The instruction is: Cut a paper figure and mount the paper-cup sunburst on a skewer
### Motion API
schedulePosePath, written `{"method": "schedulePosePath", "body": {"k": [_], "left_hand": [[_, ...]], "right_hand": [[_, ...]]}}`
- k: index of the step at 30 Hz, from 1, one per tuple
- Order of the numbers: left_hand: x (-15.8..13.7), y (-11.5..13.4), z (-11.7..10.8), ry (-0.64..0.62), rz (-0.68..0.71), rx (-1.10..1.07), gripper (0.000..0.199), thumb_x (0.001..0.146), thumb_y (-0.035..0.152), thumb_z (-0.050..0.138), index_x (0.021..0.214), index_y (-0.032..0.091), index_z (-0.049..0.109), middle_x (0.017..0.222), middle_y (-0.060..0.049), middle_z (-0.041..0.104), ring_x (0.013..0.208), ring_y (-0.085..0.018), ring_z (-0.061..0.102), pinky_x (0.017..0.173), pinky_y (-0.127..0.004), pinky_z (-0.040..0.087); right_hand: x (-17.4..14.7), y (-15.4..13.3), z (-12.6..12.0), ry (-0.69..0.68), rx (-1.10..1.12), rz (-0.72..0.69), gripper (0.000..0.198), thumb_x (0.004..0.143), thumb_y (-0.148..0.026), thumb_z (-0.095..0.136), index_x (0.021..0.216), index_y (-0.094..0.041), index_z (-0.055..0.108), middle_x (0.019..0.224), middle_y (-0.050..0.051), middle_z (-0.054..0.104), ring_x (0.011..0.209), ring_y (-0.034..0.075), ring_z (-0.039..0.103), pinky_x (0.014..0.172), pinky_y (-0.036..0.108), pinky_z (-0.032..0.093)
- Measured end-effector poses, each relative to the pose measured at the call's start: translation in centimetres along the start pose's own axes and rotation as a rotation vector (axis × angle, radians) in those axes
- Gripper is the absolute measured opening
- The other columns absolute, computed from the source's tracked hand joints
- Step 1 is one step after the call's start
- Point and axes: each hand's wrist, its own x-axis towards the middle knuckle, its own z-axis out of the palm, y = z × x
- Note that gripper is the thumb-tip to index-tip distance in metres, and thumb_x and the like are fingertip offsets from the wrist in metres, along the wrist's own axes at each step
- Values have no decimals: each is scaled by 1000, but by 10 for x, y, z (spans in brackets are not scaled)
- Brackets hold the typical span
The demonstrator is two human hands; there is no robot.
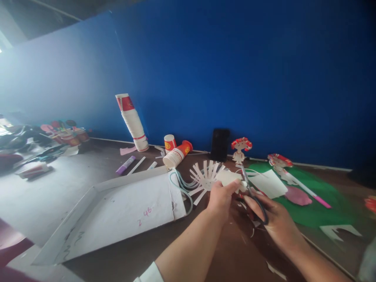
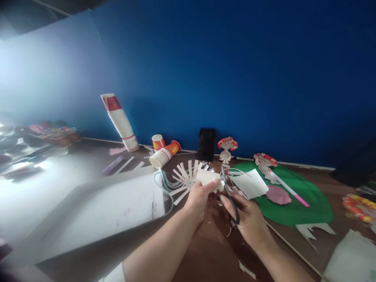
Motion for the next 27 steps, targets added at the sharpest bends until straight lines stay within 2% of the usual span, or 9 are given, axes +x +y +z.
{"method": "schedulePosePath", "body": {"k": [3,7,11,17,19,22,24,27], "left_hand": [[4,10,-5,-60,38,2,51,48,41,92,84,13,68,73,-6,69,61,-16,61,61,-28,50],[3,23,-8,-45,28,9,46,48,36,92,80,13,68,67,-3,66,55,-12,56,54,-24,45],[2,27,-8,-71,0,29,42,49,35,92,76,12,69,63,-3,65,52,-11,54,50,-22,41],[7,20,-12,-176,6,70,52,50,40,94,88,12,71,70,-7,70,56,-19,64,56,-31,52],[8,20,-13,-170,-7,100,52,49,39,95,88,13,71,71,-7,70,61,-22,67,61,-34,55],[7,22,-14,-136,-8,142,48,49,36,95,85,14,72,72,-7,71,68,-24,70,67,-35,56],[6,24,-14,-129,-3,165,46,49,35,95,84,14,72,72,-8,71,69,-25,70,68,-36,56],[5,27,-14,-128,6,211,42,51,34,94,81,15,72,70,-8,71,68,-25,70,68,-36,56]], "right_hand": [[2,1,-6,-38,12,47,45,80,-61,69,105,-26,81,78,3,76,72,26,70,63,32,57],[4,2,-10,-111,-36,-5,45,85,-58,64,112,-25,80,85,5,77,88,29,71,78,35,58],[4,0,-11,-195,-39,-22,46,88,-57,61,117,-26,79,98,8,76,86,28,70,75,36,59],[2,-2,-12,-167,-43,-13,48,83,-61,65,112,-27,81,85,5,77,85,29,72,83,38,58],[0,-4,-11,-130,-14,11,49,83,-62,64,113,-27,81,86,6,77,84,29,72,80,37,59],[-2,-6,-9,-147,15,34,50,84,-61,63,115,-27,80,89,7,78,80,28,72,77,37,60],[-2,-8,-10,-164,27,12,50,85,-61,62,117,-27,80,98,8,79,85,30,72,82,38,59],[0,-11,-13,-215,25,-4,49,87,-58,62,122,-27,77,110,8,79,107,34,69,95,41,55]]}}
